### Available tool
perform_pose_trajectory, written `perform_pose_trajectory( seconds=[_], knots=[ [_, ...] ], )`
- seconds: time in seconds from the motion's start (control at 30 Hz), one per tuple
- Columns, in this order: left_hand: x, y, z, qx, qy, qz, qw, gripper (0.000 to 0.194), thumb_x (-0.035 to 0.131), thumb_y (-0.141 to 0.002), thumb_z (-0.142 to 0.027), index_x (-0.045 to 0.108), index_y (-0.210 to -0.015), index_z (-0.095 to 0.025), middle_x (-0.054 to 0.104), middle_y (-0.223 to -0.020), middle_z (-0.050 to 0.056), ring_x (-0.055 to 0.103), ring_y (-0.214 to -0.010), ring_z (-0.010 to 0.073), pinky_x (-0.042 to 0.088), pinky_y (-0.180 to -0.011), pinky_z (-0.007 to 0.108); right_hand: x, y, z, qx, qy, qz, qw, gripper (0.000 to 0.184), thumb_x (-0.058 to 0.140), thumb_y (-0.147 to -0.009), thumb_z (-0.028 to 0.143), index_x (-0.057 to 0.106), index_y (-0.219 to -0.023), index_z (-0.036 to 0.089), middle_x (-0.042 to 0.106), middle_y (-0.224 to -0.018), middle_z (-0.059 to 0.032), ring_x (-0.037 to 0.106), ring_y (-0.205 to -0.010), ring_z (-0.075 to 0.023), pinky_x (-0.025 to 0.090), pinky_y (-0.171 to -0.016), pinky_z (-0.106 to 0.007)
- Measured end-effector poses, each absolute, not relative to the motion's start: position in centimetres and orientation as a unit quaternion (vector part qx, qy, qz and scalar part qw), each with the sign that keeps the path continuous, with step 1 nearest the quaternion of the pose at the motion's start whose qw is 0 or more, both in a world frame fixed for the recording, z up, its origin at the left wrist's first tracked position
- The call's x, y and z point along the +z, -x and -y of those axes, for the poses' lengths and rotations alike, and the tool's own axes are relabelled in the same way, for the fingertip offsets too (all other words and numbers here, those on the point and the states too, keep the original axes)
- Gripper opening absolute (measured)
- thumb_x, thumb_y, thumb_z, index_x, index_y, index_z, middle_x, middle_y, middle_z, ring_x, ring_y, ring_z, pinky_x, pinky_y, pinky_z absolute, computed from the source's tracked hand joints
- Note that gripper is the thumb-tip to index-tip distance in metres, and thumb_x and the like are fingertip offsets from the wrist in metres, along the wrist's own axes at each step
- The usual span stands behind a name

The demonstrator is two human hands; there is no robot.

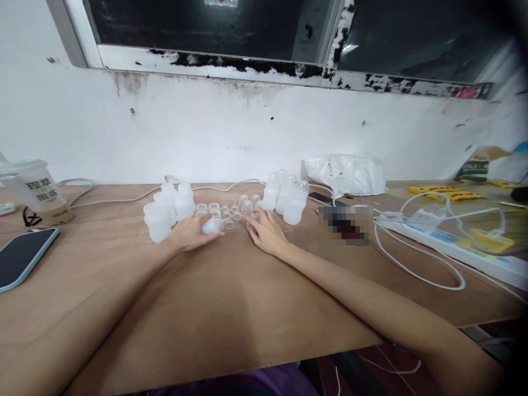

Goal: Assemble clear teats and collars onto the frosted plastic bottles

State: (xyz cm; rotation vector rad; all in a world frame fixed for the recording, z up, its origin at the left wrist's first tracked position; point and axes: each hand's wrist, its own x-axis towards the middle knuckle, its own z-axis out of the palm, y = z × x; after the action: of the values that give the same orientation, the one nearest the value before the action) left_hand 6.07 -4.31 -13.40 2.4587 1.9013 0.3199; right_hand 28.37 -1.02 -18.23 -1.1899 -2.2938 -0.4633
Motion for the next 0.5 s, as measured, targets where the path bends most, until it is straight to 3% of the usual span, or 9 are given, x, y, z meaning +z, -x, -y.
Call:
perform_pose_trajectory(
  seconds=[0.23,0.37,0.43,0.5],
  knots=[
    [-13.2,-6.5,4.6,0.069,-0.806,-0.587,-0.031,0.063,0.030,-0.066,-0.068,0.044,-0.105,-0.021,0.058,-0.090,0.010,0.056,-0.083,0.0278,0.041,-0.065,0.033,-18.4,-28.5,0.0,-0.176,0.461,0.830,0.258,0.051,0.041,-0.070,0.004,0.043,-0.116,0.025,0.032,-0.120,-0.0095,0.033,-0.102,-0.0259,0.035,-0.084,-0.040],
    [-13.5,-6.8,4.8,0.051,-0.812,-0.579,-0.056,0.059,0.031,-0.067,-0.066,0.044,-0.102,-0.020,0.059,-0.085,0.009,0.057,-0.079,0.0280,0.042,-0.061,0.033,-18.0,-27.9,0.9,-0.114,0.441,0.823,0.338,0.037,0.041,-0.077,0.016,0.042,-0.114,0.018,0.036,-0.115,-0.0125,0.038,-0.099,-0.0233,0.034,-0.085,-0.038],
    [-13.7,-7.3,5.1,0.050,-0.812,-0.576,-0.075,0.057,0.033,-0.068,-0.063,0.042,-0.103,-0.019,0.059,-0.084,0.009,0.058,-0.077,0.0277,0.042,-0.059,0.033,-17.8,-27.0,1.9,-0.024,0.403,0.837,0.369,0.035,0.039,-0.080,0.026,0.039,-0.114,0.016,0.044,-0.107,-0.0117,0.045,-0.091,-0.0190,0.037,-0.080,-0.034],
    [-14.0,-7.9,5.4,0.048,-0.828,-0.551,-0.096,0.050,0.035,-0.071,-0.057,0.040,-0.102,-0.018,0.059,-0.086,0.009,0.058,-0.075,0.0266,0.042,-0.057,0.032,-17.8,-25.8,2.5,0.082,0.363,0.861,0.347,0.034,0.037,-0.082,0.033,0.040,-0.111,0.016,0.052,-0.093,-0.0075,0.050,-0.076,-0.0145,0.040,-0.070,-0.028]
  ],
)
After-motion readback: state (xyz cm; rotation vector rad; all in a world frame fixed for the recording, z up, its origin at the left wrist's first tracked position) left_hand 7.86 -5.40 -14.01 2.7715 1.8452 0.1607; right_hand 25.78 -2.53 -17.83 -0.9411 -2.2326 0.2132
